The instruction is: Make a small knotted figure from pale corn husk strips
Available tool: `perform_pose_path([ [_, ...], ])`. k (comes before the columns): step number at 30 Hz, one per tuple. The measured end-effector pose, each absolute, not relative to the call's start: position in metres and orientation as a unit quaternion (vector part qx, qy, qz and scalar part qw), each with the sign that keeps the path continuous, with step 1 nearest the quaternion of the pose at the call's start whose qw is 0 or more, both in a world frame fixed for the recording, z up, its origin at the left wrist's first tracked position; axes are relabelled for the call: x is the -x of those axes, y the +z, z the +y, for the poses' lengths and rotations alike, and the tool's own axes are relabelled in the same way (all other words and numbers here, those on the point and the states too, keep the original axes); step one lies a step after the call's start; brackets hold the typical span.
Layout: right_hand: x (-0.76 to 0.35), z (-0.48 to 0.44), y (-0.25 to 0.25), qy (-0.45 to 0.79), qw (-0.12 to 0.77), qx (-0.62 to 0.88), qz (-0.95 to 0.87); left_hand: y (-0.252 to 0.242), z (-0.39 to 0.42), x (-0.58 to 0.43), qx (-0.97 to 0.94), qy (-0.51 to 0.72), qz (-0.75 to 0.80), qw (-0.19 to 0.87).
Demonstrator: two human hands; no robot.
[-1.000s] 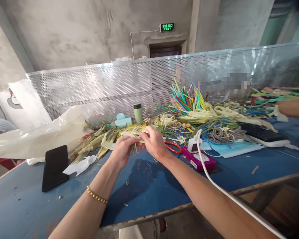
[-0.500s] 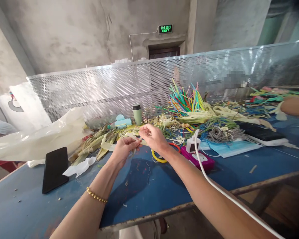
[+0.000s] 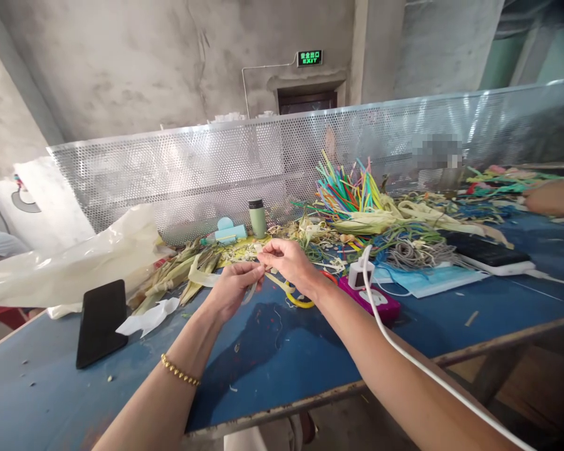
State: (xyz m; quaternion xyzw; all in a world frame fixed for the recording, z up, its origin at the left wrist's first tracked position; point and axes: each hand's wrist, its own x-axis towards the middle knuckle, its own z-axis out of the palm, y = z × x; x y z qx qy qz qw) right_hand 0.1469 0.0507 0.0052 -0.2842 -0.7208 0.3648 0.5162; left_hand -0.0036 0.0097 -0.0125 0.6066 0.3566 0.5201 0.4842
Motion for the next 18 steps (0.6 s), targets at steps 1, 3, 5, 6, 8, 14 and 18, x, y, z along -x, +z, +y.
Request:
perform_pose_path([
  [1,-0.145,0.050,0.004,0.370,0.524,0.282,-0.713,-0.013,0.010,0.003,-0.604,0.522,0.355,0.486],
  [3,-0.142,0.050,0.001,0.381,0.537,0.275,-0.701,-0.014,0.010,0.003,-0.602,0.525,0.354,0.486],
  [5,-0.140,0.050,-0.002,0.389,0.545,0.267,-0.693,-0.014,0.010,0.003,-0.598,0.528,0.354,0.488],
  [6,-0.139,0.050,-0.003,0.391,0.547,0.265,-0.691,-0.013,0.010,0.003,-0.594,0.529,0.354,0.491],
  [8,-0.137,0.049,-0.005,0.393,0.550,0.264,-0.688,-0.012,0.010,0.002,-0.585,0.532,0.356,0.497],
  [14,-0.135,0.047,-0.008,0.362,0.570,0.281,-0.682,-0.013,0.010,0.001,-0.587,0.539,0.353,0.491],
  [18,-0.135,0.045,-0.007,0.329,0.578,0.306,-0.681,-0.014,0.010,-0.001,-0.581,0.537,0.359,0.495],
])
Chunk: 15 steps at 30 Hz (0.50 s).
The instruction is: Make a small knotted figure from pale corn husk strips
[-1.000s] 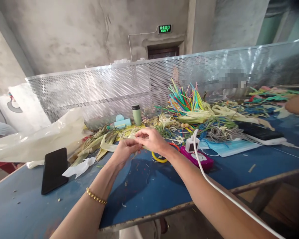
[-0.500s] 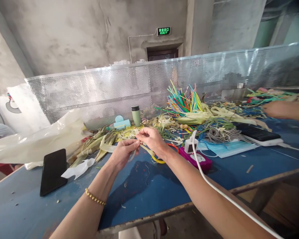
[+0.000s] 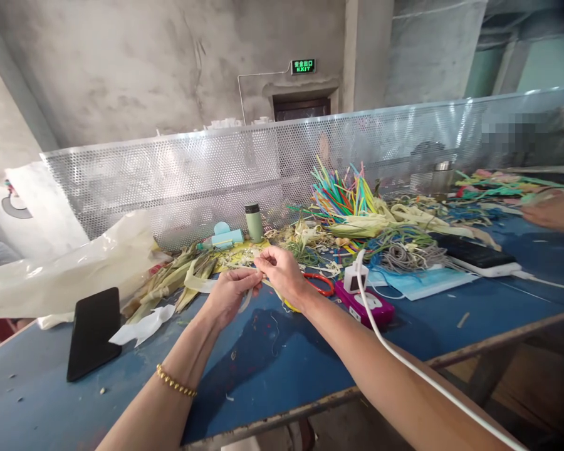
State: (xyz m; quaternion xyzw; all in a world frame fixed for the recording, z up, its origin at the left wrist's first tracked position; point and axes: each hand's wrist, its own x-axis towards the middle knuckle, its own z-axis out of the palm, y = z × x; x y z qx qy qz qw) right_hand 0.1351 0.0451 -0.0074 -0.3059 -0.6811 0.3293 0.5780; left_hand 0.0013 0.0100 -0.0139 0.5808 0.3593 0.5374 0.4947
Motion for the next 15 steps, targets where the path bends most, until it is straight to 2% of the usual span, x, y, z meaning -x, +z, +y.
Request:
perform_pose_path([
  [5,-0.1344,0.0457,-0.0068,0.344,0.580,0.309,-0.671,-0.0092,0.0056,-0.0037,-0.577,0.539,0.356,0.501],
  [11,-0.1334,0.0420,-0.0031,0.452,0.554,0.263,-0.648,-0.0052,0.0038,0.0014,-0.574,0.513,0.350,0.534],
  [15,-0.1337,0.0402,-0.0011,0.418,0.563,0.277,-0.657,-0.0076,0.0059,0.0035,-0.600,0.511,0.364,0.496],
])
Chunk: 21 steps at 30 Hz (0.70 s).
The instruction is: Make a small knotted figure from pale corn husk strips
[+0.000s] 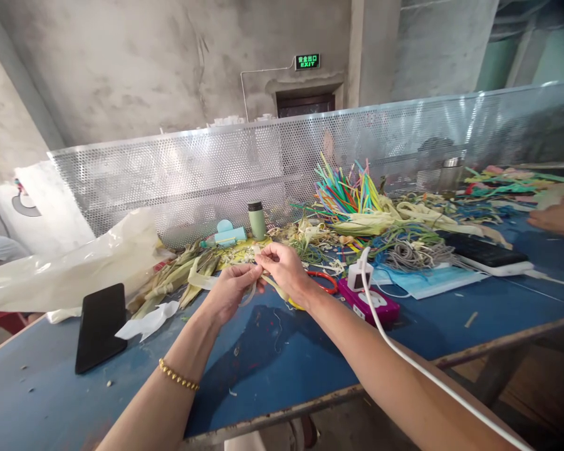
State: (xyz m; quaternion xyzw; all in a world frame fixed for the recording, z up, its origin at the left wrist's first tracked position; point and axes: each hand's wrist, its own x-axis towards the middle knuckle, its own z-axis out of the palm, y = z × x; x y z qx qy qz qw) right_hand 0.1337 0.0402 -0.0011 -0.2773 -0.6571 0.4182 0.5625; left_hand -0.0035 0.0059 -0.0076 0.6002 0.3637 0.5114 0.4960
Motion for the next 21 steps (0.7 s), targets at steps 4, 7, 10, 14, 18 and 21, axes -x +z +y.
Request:
perform_pose_path([
  [4,-0.135,0.039,-0.002,0.388,0.566,0.282,-0.670,-0.009,0.006,0.003,-0.601,0.515,0.361,0.493],
  [7,-0.137,0.039,-0.003,0.377,0.569,0.281,-0.675,-0.007,0.004,0.001,-0.593,0.518,0.363,0.498],
  [10,-0.137,0.039,-0.004,0.369,0.571,0.285,-0.675,-0.006,0.003,-0.001,-0.590,0.517,0.365,0.501],
  [14,-0.135,0.040,-0.006,0.389,0.575,0.286,-0.661,-0.008,0.004,-0.002,-0.592,0.520,0.363,0.497],
  [18,-0.134,0.042,-0.007,0.442,0.554,0.268,-0.653,-0.009,0.005,0.002,-0.607,0.496,0.358,0.507],
  [21,-0.138,0.045,-0.005,0.431,0.517,0.269,-0.689,-0.008,0.005,0.008,-0.638,0.451,0.356,0.512],
])
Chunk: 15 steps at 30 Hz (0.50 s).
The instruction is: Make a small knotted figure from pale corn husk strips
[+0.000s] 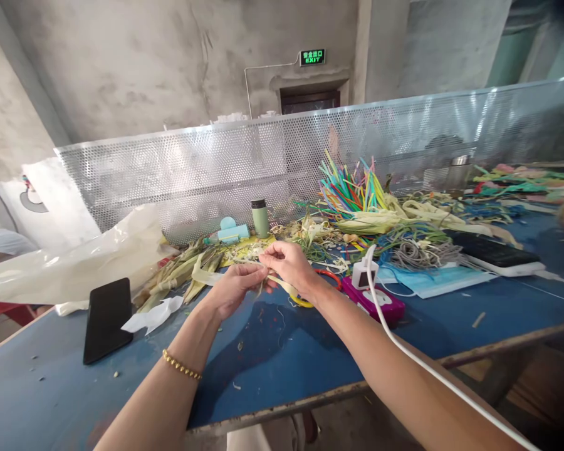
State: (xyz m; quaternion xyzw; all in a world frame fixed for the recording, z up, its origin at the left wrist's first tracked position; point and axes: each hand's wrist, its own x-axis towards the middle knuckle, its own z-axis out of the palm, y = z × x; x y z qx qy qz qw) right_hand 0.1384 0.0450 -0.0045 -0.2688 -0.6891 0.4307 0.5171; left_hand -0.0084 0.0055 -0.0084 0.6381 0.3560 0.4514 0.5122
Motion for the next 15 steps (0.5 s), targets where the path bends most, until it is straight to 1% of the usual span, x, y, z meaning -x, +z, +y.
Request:
perform_pose_path([
  [3,-0.148,0.050,0.003,0.337,0.489,0.286,-0.752,-0.007,0.007,0.014,-0.631,0.463,0.369,0.501],
  [7,-0.161,0.057,0.012,0.121,0.575,0.332,-0.738,-0.005,0.011,0.015,-0.527,0.552,0.406,0.503],
  [9,-0.162,0.058,0.013,0.048,0.564,0.358,-0.743,-0.005,0.013,0.014,-0.490,0.581,0.409,0.505],
  [10,-0.161,0.057,0.012,0.031,0.541,0.371,-0.754,-0.006,0.014,0.013,-0.482,0.589,0.407,0.505],
  [12,-0.158,0.054,0.010,0.039,0.477,0.371,-0.796,-0.008,0.015,0.010,-0.483,0.597,0.397,0.503],
  [15,-0.151,0.050,0.004,0.114,0.436,0.342,-0.825,-0.010,0.016,0.008,-0.494,0.603,0.372,0.505],
])
